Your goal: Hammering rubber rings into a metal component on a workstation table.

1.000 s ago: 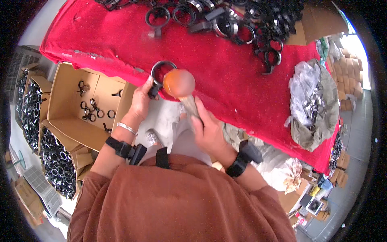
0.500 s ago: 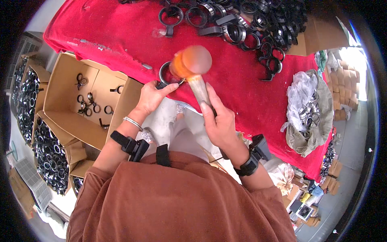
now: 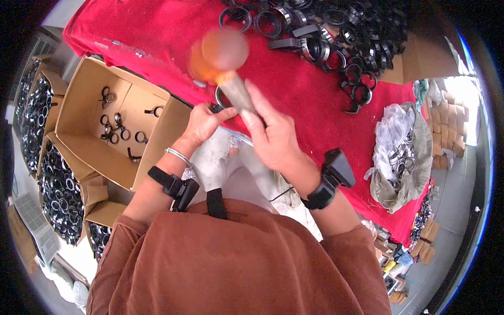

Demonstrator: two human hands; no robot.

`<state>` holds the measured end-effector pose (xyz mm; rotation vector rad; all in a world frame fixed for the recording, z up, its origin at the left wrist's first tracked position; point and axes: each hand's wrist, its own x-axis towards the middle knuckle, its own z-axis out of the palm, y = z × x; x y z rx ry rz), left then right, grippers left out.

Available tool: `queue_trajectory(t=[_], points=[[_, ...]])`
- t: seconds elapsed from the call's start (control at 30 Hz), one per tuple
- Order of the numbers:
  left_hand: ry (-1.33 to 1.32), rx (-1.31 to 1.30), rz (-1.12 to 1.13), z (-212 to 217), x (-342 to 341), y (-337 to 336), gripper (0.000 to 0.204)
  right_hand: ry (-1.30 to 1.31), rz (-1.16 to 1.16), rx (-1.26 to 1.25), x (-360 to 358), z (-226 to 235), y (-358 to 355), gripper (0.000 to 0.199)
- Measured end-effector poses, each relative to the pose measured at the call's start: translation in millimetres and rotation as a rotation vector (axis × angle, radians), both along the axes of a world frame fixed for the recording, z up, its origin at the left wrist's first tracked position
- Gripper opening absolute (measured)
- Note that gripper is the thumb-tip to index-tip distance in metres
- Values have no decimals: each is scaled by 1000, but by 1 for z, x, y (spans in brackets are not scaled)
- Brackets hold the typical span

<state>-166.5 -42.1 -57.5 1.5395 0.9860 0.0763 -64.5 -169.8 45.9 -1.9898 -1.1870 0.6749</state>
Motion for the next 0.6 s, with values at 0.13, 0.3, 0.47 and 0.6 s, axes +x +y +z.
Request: queue_trajectory(t=[0.13,0.3,0.47,0.6], points=[[-2,76,-2,3,0,0,60,116,-92,351,-10,0,4,48],[-93,114,25,-4,-4,-5,59,85,-130,-52,2,-31,0,47],[-199,80,195,-7,-81,4,45,270,-209,-1,4,-7,-56,47],[312,829,221,3,-170,72,49,369,-353,131,14,-5,-87,47]])
